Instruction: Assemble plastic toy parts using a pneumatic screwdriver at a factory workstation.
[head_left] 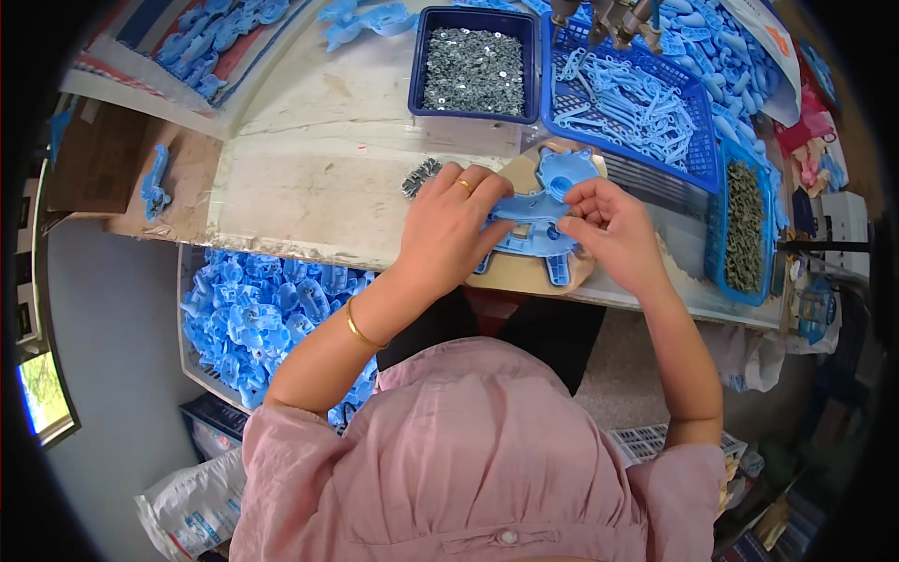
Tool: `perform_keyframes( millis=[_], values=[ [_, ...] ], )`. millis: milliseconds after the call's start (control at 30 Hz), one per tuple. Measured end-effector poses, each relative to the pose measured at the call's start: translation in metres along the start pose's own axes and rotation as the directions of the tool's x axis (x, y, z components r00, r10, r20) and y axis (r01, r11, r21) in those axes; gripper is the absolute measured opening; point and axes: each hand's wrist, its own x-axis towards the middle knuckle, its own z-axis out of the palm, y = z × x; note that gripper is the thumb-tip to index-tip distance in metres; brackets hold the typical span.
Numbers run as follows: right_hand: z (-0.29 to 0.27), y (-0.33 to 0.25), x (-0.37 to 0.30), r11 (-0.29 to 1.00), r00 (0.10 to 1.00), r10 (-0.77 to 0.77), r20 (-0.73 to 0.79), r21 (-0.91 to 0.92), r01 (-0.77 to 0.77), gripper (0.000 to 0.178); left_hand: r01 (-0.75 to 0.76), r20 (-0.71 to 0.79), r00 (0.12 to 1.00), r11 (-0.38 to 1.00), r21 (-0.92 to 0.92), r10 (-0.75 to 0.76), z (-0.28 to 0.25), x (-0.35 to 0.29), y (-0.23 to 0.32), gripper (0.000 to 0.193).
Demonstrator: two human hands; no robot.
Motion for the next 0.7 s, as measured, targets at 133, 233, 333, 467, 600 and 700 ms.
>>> perform_keyframes(
  millis=[133,233,333,467,600,700],
  values=[
    [-0.008,-0.022,0.005,0.973,0.988,0.006,0.153,-0.231,0.030,0.021,-0.033,-0.029,0.999,0.999,0.037,0.034,0.000,-0.002,0.000,0.029],
    [-0.011,-0.025,0.020,0.898,0.954,-0.071,0.290,-0.398,0.187,0.016,-0.045,-0.021,0.999,0.996,0.078,0.047,0.001,-0.003,0.002,0.023],
    [-0.009,-0.031,0.023,0.826,0.934,-0.013,0.357,-0.523,0.211,0.014,-0.056,0.000,0.998,0.992,0.117,0.056,0.002,-0.004,0.002,0.016],
    [-0.006,-0.028,0.017,0.649,0.942,-0.197,0.271,-0.684,0.332,0.013,-0.049,-0.035,0.998,0.984,0.170,0.056,0.001,-0.005,0.006,0.009],
    [-0.007,-0.019,0.021,0.588,0.934,-0.260,0.244,-0.728,0.354,0.012,-0.044,-0.052,0.997,0.980,0.195,0.055,0.000,-0.001,0.010,0.009],
    [0.004,-0.025,0.019,0.513,0.957,-0.158,0.242,-0.808,0.289,0.018,-0.015,-0.038,0.999,0.974,0.225,0.025,0.000,-0.003,0.011,0.010]
  ],
)
